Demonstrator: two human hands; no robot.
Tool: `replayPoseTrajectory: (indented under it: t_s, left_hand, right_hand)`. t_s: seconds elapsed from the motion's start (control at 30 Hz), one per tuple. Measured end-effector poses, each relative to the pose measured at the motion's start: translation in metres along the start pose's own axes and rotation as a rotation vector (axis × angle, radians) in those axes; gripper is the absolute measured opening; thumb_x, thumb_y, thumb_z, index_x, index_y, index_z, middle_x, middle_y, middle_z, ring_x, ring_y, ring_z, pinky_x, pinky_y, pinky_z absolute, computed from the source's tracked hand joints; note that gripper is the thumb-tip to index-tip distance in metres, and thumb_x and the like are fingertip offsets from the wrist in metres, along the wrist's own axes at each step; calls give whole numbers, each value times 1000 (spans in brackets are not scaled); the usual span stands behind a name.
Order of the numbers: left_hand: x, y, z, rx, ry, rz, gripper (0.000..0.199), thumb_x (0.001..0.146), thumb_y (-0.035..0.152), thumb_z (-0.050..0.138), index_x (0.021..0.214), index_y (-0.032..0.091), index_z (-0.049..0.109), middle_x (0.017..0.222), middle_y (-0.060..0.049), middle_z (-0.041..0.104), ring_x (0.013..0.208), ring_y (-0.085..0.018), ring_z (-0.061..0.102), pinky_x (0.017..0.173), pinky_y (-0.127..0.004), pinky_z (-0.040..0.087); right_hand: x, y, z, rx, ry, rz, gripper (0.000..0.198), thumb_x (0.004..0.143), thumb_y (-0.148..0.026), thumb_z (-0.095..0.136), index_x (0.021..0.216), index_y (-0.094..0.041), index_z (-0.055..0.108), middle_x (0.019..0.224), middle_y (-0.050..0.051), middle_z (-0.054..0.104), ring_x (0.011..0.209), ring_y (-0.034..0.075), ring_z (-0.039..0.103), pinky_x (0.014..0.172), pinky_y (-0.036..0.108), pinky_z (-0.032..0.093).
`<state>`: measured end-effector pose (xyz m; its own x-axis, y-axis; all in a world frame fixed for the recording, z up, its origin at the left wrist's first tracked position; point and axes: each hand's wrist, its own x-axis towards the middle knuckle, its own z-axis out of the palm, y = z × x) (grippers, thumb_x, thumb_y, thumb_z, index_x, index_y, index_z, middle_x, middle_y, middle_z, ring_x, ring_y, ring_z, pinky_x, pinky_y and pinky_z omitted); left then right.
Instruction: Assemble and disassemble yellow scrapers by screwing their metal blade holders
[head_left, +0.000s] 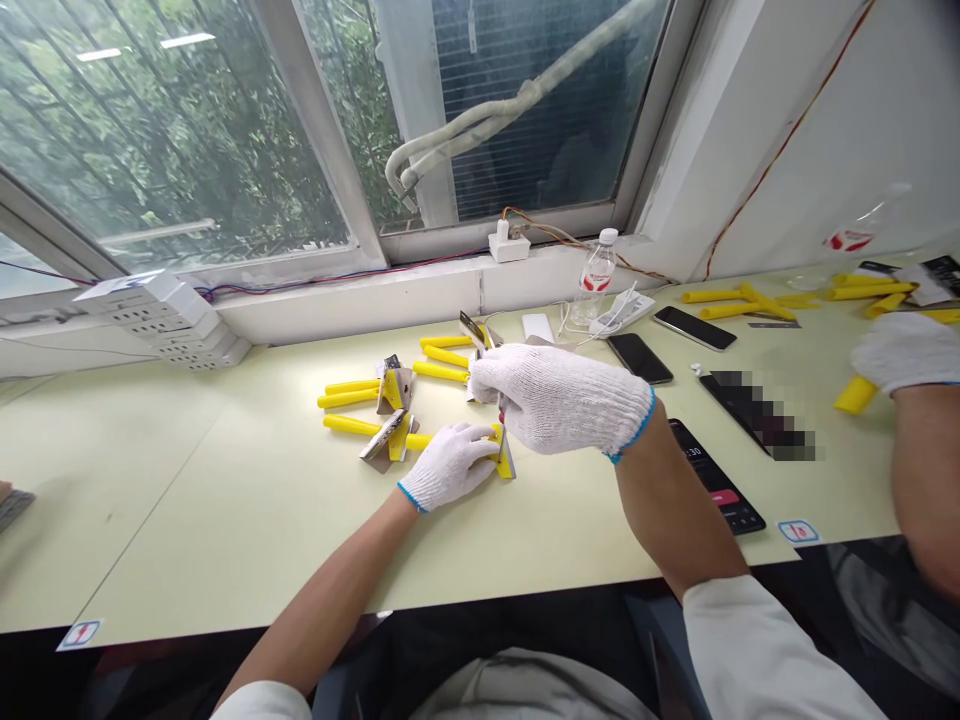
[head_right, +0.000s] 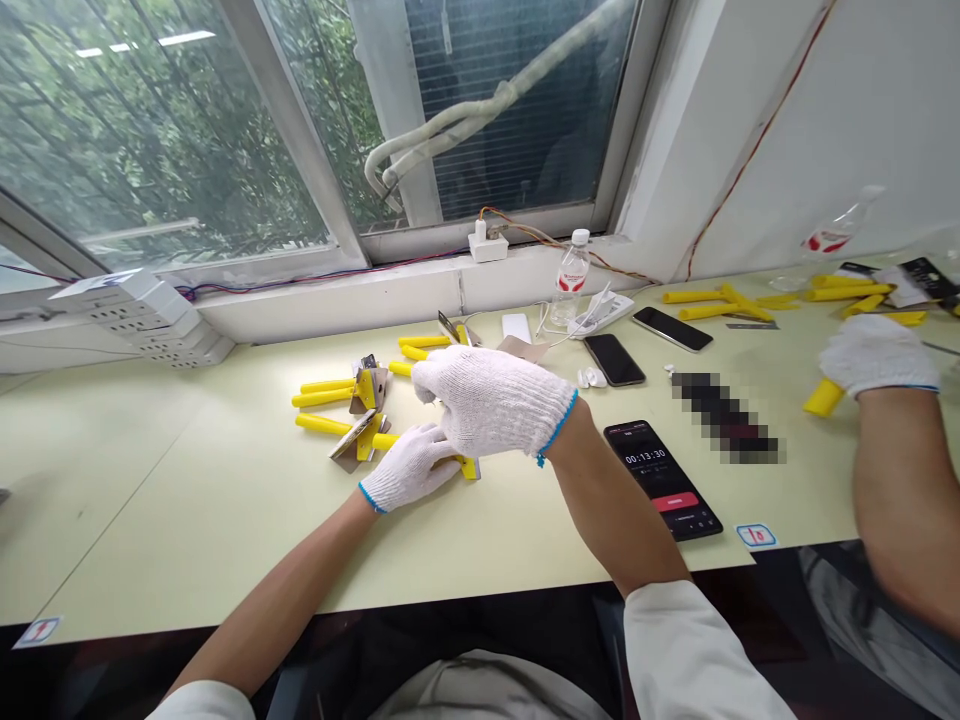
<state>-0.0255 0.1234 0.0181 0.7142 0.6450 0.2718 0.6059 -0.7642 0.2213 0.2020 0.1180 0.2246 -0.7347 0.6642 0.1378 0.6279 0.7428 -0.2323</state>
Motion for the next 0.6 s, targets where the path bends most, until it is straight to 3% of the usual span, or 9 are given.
replayPoseTrajectory:
  t_s: [0.23, 0.37, 0.47, 0.6]
  left_hand:
    - [0, 2, -3, 18, -16, 9, 18, 107, 26, 58, 110, 26, 75, 125, -6, 73, 99, -24, 67, 87, -39, 49]
    - [0, 1, -3, 30, -14, 7, 19, 107, 25, 57, 108, 27, 75, 119, -6, 73, 98, -24, 67, 82, -38, 47]
    - [0, 0, 0, 21, -3, 10, 19, 107, 26, 58, 111, 28, 76, 116, -6, 74, 98, -24, 67, 83, -38, 47]
    - [0, 0, -2, 20, 2, 5, 17, 106, 26, 59, 111, 26, 76, 115, -7, 73, 98, -24, 67, 83, -37, 48]
  right_hand:
    - [3, 0, 6, -19, 92, 147, 37, 106, -43, 64, 120, -9, 70, 109, 11, 74, 99, 20, 71, 91, 36, 58]
    - [0, 0, 4, 0, 69, 101, 28, 109, -33, 59, 116, -8, 71, 113, 9, 73, 102, 17, 70, 95, 32, 57]
    - [0, -2, 2, 23, 34, 51, 17, 103, -19, 65, 111, -6, 73, 113, 11, 74, 104, 17, 68, 96, 29, 53]
    - [3, -3, 5, 29, 65, 114, 28, 101, -27, 71, 120, -6, 70, 113, 11, 73, 101, 18, 68, 94, 33, 56]
